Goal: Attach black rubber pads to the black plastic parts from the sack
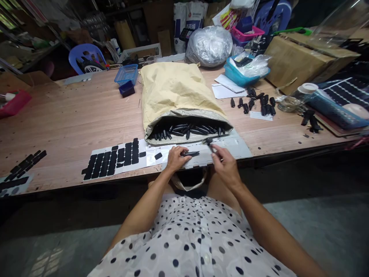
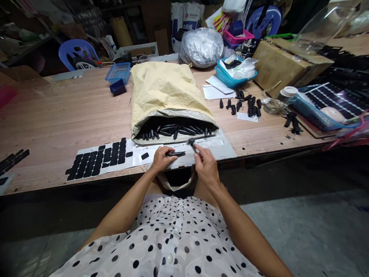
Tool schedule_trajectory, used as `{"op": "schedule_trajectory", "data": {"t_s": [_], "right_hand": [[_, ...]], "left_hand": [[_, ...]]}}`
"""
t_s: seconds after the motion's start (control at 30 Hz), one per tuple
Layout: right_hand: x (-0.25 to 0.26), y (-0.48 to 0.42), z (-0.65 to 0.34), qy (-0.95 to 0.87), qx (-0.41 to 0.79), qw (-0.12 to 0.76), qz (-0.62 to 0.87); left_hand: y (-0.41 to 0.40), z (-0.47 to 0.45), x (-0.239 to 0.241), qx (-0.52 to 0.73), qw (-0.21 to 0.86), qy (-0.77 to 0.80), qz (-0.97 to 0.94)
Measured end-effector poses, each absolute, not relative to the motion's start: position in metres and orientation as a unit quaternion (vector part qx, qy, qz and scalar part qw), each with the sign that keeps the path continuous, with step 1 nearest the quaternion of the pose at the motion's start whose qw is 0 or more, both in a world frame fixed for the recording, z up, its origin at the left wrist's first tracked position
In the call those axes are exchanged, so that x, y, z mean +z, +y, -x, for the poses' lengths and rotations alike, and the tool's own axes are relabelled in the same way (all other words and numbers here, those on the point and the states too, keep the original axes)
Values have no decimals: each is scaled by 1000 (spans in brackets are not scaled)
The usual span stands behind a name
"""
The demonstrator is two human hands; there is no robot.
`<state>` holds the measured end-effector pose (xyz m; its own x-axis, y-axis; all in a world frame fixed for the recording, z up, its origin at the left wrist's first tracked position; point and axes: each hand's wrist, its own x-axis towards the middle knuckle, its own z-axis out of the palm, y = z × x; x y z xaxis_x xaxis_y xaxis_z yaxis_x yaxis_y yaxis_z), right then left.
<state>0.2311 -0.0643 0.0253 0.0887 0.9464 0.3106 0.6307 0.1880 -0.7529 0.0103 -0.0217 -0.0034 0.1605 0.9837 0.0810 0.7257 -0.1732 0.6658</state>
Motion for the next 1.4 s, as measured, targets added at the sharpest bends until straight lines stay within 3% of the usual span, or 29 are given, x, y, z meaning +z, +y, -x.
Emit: {"op": "schedule_trajectory", "data": {"t_s": [0.13, 0.47, 0.8, 0.97, 1.2, 1.4], "right_hand": [[17, -80, -200, -693, 219, 406, 554], [6, -84, -190, -732, 147, 362, 559], [3, -85, -202, -697, 151, 380, 589], [13, -56, -241, -628, 62, 419, 653], [10, 8, -316, -436, 20, 279, 855], [-1, 17, -315, -441, -15, 244, 863]], "left_hand": [[-20, -13, -2, 263, 255, 596, -715], [-18, -14, 0, 258, 272, 595, -710], [-20, -15, -2, 261, 260, 601, -709], [-24, -17, -1, 255, 227, 598, -725], [-24, -18, -5, 242, 219, 588, -741], [-26, -13, -8, 244, 212, 560, -763]]}}
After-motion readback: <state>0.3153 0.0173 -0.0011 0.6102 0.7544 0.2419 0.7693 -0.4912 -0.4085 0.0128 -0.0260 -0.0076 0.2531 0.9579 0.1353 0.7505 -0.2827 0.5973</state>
